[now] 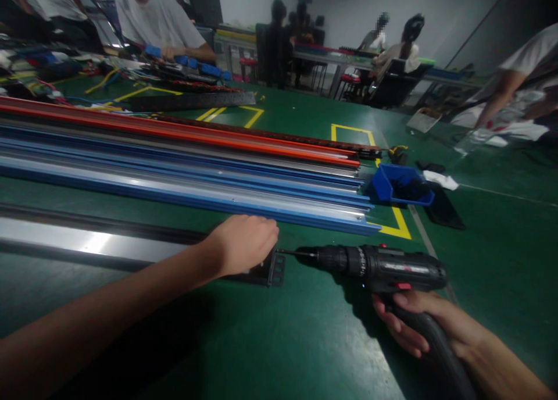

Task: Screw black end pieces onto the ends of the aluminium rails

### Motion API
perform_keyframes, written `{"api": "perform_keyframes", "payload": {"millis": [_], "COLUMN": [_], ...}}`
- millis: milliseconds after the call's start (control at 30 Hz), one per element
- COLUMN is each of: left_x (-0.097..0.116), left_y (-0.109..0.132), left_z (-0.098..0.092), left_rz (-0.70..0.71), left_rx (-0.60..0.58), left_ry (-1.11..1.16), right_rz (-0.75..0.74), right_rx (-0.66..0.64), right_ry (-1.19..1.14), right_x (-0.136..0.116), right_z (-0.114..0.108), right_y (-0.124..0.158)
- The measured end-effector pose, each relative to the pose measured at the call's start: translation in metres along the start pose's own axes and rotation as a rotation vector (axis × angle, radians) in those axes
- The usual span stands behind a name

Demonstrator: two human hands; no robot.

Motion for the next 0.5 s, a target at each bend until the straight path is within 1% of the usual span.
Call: {"api": "perform_keyframes", "payload": {"millis": [233, 500], "left_x": [0.0018, -0.0005], "left_y": [-0.0006, -0.0002], "left_z": [-0.0008, 0.0001], "left_rz": [0.033, 0.009], "left_rx": [0.022, 0.006], "left_ry": [-0.016, 0.001], "right_rz": [-0.006, -0.015], "right_rx": [0.022, -0.02], "right_ry": [0.009, 0.026], "right_x": [-0.0017, -0.0026], "right_z": [0.0007, 0.0065], "right_y": [0.0011, -0.0015]}}
Point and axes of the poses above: each hand's wrist, its own y-axis away from the middle knuckle, its own z-axis out of the palm, x = y × z, the point moved 10 cm from there along -y, towards the middle knuckle, and after that the axes turned 8 degrees about x, right-handed, at the moved point
